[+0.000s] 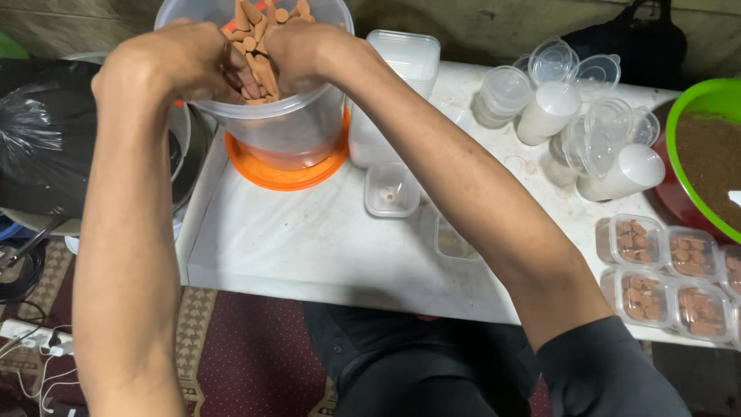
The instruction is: The person picks up incense cones from a large container by hand and places them into individual plastic containers, arranging them neatly inside.
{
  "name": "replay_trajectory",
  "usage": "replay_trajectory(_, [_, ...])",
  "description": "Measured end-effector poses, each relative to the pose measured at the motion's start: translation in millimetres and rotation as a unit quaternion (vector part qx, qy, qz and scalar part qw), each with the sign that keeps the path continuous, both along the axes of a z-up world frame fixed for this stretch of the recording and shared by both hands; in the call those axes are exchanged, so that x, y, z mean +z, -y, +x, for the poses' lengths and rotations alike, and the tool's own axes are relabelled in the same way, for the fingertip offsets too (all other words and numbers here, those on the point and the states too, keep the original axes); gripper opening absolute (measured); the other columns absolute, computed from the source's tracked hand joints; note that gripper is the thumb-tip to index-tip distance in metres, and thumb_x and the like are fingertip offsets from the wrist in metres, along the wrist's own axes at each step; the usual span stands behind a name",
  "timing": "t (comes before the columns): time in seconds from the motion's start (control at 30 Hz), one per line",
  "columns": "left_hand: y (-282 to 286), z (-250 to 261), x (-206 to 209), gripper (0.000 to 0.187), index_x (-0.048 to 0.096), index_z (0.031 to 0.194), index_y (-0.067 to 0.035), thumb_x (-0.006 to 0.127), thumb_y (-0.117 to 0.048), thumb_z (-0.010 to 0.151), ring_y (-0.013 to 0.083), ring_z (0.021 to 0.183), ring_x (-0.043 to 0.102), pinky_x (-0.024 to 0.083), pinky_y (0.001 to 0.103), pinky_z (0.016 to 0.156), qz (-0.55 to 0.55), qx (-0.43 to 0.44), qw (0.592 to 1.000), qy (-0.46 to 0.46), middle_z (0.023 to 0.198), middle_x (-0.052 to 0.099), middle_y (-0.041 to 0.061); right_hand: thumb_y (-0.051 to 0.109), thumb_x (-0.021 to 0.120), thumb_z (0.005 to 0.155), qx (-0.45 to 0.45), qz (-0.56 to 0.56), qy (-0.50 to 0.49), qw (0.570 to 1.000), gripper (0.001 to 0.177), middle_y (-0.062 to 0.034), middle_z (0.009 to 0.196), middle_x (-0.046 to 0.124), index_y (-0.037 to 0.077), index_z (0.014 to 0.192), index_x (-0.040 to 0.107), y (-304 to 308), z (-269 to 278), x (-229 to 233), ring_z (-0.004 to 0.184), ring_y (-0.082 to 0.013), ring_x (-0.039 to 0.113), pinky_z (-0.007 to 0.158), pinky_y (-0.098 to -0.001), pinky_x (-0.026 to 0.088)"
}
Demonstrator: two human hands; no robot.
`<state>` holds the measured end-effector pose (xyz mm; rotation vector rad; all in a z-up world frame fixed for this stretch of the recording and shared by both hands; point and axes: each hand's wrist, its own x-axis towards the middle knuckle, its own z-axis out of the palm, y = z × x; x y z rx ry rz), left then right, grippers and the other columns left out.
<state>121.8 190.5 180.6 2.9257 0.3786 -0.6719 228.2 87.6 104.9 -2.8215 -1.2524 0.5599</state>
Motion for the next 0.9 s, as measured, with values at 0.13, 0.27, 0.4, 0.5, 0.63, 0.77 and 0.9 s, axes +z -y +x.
replay_trajectory(0.13, [-19.2,8.6,-19.9,0.024,0.079,0.109,-0.022,0.071,-0.016,0.087,0.0277,0.093,0.065,0.051,0.043,0.082,-0.031,-0.027,0.999,0.025,0.107,0.072,0.007,0.023,0.06,0.085,0.017,-0.028,-0.006,0.999,0.015,-0.0094,0.087,0.057,0.008,0.084,0.062,-7.9,5.3,-4.4,0.08,-0.0279,0.058,0.06,-0.0425,0.047])
replay_trajectory(0.27, [-37.0,15.3,-35.2,0.018,0.077,0.108,-0.017,0.067,-0.025,0.095,0.028,0.089,0.064,0.048,0.042,0.08,-0.036,-0.057,0.996,0.056,0.101,0.073,0.01,0.018,0.058,0.081,0.028,-0.049,-0.017,0.998,0.008,-0.0052,0.078,0.055,0.011,0.078,0.061,-13.4,4.6,-1.9,0.073,-0.027,0.054,0.059,-0.043,0.043])
replay_trajectory(0.4, [-48.1,11.8,-44.3,0.022,0.071,0.104,-0.007,0.066,-0.028,0.103,0.0238,0.106,0.053,0.044,0.041,0.083,-0.074,-0.073,0.982,0.158,0.089,0.064,0.018,0.017,0.06,0.076,0.066,-0.027,-0.037,0.997,0.005,0.002,0.078,0.057,0.021,0.079,0.063,-11.0,7.5,-4.4,0.073,-0.0219,0.054,0.06,-0.0376,0.042])
replay_trajectory(0.5, [-57.7,12.1,-51.8,0.019,0.071,0.102,-0.009,0.077,-0.026,0.097,0.0245,0.084,0.06,0.047,0.038,0.078,-0.096,-0.081,0.967,0.222,0.083,0.07,0.01,0.015,0.064,0.074,0.047,-0.003,-0.068,0.997,0.015,0.0106,0.09,0.069,0.025,0.083,0.071,2.7,-5.6,13.1,0.084,-0.014,0.063,0.065,-0.0348,0.049])
replay_trajectory(0.63, [-63.6,2.6,-53.9,0.014,0.076,0.107,-0.01,0.075,-0.021,0.098,0.0273,0.111,0.048,0.045,0.04,0.079,-0.108,-0.08,0.95,0.283,0.087,0.067,0.008,0.018,0.058,0.085,0.068,0.015,-0.073,0.995,0.017,0.0127,0.095,0.07,0.027,0.09,0.072,6.0,3.6,7.4,0.091,-0.0119,0.064,0.071,-0.0328,0.049])
replay_trajectory(0.77, [-51.2,-7.6,-50.2,0.005,0.077,0.1,-0.007,0.077,-0.007,0.095,0.0203,0.087,0.063,0.051,0.036,0.068,-0.145,-0.093,0.922,0.347,0.086,0.07,0.01,0.01,0.071,0.075,0.041,0.156,-0.112,0.981,0.013,0.0099,0.076,0.07,0.023,0.078,0.072,26.7,-6.8,17.1,0.075,-0.006,0.064,0.061,-0.0242,0.049])
replay_trajectory(0.9, [-22.0,-24.2,-43.1,0.008,0.078,0.1,-0.008,0.084,-0.012,0.095,0.0303,0.109,0.05,0.044,0.042,0.075,-0.121,-0.126,0.899,0.401,0.093,0.072,0.007,0.017,0.08,0.077,-0.044,0.378,-0.13,0.916,0.021,0.0155,0.075,0.07,0.025,0.087,0.062,55.8,-0.8,6.1,0.068,0.0037,0.062,0.061,-0.0178,0.045])
